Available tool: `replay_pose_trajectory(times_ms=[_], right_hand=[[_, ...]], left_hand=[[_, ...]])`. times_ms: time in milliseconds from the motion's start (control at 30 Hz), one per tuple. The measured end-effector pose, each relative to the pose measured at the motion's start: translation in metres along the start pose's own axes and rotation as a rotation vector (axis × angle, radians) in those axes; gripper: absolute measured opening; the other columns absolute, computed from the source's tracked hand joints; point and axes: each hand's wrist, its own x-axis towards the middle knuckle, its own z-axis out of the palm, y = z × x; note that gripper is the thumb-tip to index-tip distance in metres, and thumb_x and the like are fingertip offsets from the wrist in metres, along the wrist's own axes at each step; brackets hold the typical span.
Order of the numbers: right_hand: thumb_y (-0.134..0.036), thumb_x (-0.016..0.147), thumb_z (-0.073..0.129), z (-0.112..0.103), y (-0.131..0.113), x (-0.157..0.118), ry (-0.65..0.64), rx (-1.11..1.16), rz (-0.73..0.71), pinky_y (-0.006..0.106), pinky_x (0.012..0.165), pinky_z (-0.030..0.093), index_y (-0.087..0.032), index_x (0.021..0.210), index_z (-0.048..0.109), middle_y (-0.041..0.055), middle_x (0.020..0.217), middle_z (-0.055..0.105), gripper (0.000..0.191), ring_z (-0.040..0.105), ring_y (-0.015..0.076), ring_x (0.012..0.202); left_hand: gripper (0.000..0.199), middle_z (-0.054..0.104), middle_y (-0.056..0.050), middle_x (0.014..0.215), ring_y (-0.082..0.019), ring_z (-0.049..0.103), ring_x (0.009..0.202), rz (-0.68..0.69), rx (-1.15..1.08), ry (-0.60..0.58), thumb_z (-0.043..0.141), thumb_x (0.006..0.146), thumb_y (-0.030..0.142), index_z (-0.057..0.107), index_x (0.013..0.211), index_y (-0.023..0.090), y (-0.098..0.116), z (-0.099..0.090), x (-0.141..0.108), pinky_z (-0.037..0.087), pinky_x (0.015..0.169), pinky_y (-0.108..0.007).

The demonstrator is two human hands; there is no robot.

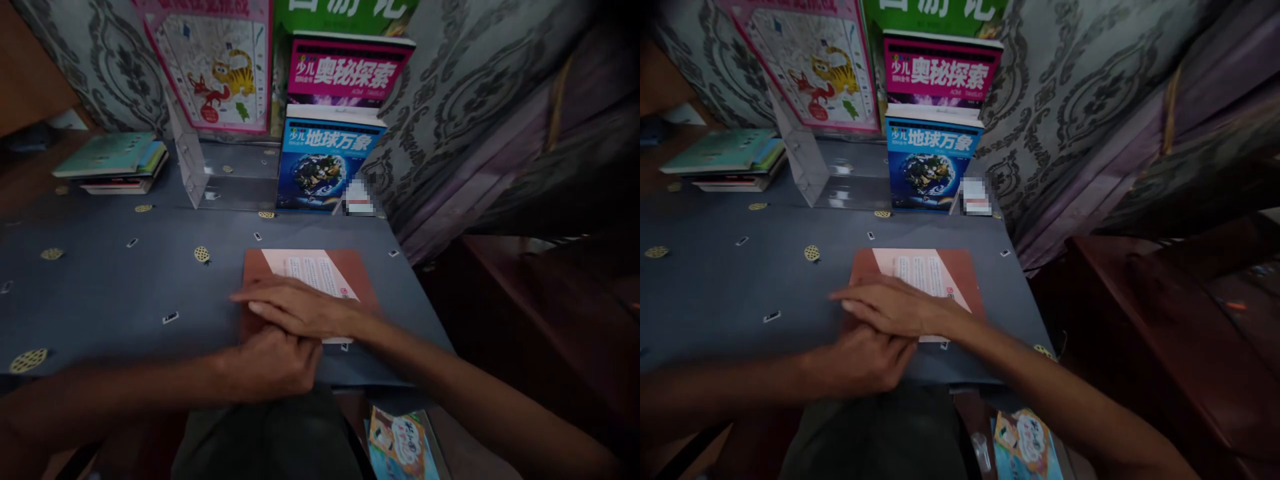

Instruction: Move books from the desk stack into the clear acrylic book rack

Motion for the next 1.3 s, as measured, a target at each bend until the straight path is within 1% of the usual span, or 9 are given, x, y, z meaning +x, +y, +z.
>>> replay_pose_trajectory(times_ms=[100, 200, 333, 467, 667, 867, 1100, 1233, 1300], right_hand=[[-0.036, 0.108, 0.035, 0.007, 0.006, 0.022, -0.097, 0.107, 0.018, 0.037, 0.116, 0.041, -0.02, 0.139, 0.06, 0.0053, 0.14, 0.065, 0.043, 0.057, 0.0188, 0.133], [-0.036, 0.107, 0.039, 0.002, 0.035, 0.033, -0.036, 0.063, 0.069, 0.042, 0.12, 0.036, -0.019, 0.143, 0.056, 0.0084, 0.148, 0.058, 0.043, 0.049, 0.0209, 0.142], [-0.038, 0.106, 0.038, -0.006, 0.068, 0.032, 0.091, 0.008, 0.07, 0.047, 0.122, 0.033, -0.02, 0.142, 0.057, 0.0091, 0.153, 0.053, 0.044, 0.042, 0.0218, 0.146], [-0.038, 0.106, 0.037, -0.012, 0.078, 0.002, 0.222, -0.121, 0.145, 0.05, 0.12, 0.036, -0.023, 0.14, 0.058, 0.0084, 0.154, 0.051, 0.044, 0.043, 0.0237, 0.146], [-0.041, 0.105, 0.035, -0.012, 0.065, -0.068, 0.352, -0.328, 0.389, 0.055, 0.121, 0.034, -0.015, 0.138, 0.059, 0.0156, 0.155, 0.048, 0.048, 0.039, 0.0282, 0.148], [-0.046, 0.105, 0.034, 0.0, 0.049, -0.109, 0.412, -0.33, 0.426, 0.056, 0.123, 0.031, -0.018, 0.136, 0.061, 0.0135, 0.154, 0.05, 0.049, 0.042, 0.028, 0.147], [-0.066, 0.099, 0.037, -0.02, 0.034, -0.124, 0.414, 0.0, 0.499, 0.054, 0.124, 0.028, -0.025, 0.126, 0.07, 0.007, 0.148, 0.058, 0.059, 0.044, 0.0294, 0.145], [-0.079, 0.092, 0.035, -0.032, 0.032, -0.133, 0.585, 0.295, 0.626, 0.052, 0.12, 0.035, -0.028, 0.109, 0.077, 0.0065, 0.124, 0.074, 0.069, 0.06, 0.0317, 0.129], [-0.088, 0.086, 0.031, -0.033, 0.037, -0.138, 0.663, 0.425, 0.626, 0.053, 0.115, 0.042, -0.026, 0.103, 0.078, 0.0091, 0.114, 0.077, 0.08, 0.064, 0.0336, 0.123]], left_hand=[[0.034, 0.078, -0.018, 0.095, -0.025, 0.075, 0.077, 0.001, 0.041, 0.036, 0.045, 0.09, 0.008, 0.07, 0.111, 0.0, 0.0, -0.004, 0.0, 0.058, 0.061, -0.034], [0.035, 0.075, -0.022, 0.113, -0.031, 0.074, 0.103, 0.016, 0.064, 0.047, 0.045, 0.092, 0.011, 0.069, 0.115, -0.001, -0.002, -0.004, -0.002, 0.061, 0.081, -0.039], [0.035, 0.074, -0.023, 0.116, -0.033, 0.072, 0.109, 0.024, 0.069, 0.035, 0.046, 0.093, 0.014, 0.068, 0.116, 0.0, -0.002, -0.003, -0.003, 0.061, 0.084, -0.041], [0.036, 0.073, -0.025, 0.116, -0.033, 0.072, 0.11, 0.022, 0.076, 0.024, 0.046, 0.094, 0.014, 0.066, 0.12, -0.003, 0.0, -0.002, -0.004, 0.061, 0.088, -0.041], [0.037, 0.072, -0.027, 0.118, -0.034, 0.071, 0.112, 0.038, 0.09, 0.022, 0.046, 0.094, 0.011, 0.063, 0.123, -0.004, 0.002, 0.001, -0.006, 0.06, 0.09, -0.043], [0.038, 0.068, -0.026, 0.127, -0.031, 0.068, 0.117, 0.011, 0.066, -0.046, 0.049, 0.096, 0.016, 0.06, 0.129, -0.001, 0.002, -0.001, -0.004, 0.057, 0.095, -0.039], [0.052, 0.07, -0.028, 0.119, -0.033, 0.071, 0.108, 0.009, 0.007, -0.105, 0.043, 0.097, 0.011, 0.04, 0.148, 0.003, 0.002, -0.009, 0.005, 0.06, 0.084, -0.043], [0.066, 0.073, -0.02, 0.105, -0.027, 0.073, 0.092, -0.095, -0.224, -0.214, 0.044, 0.087, 0.0, 0.033, 0.152, 0.003, -0.021, -0.019, 0.007, 0.059, 0.068, -0.033], [0.072, 0.072, -0.017, 0.112, -0.025, 0.072, 0.096, -0.207, -0.403, -0.206, 0.043, 0.083, -0.001, 0.031, 0.153, 0.006, -0.035, -0.023, 0.005, 0.059, 0.073, -0.032]])
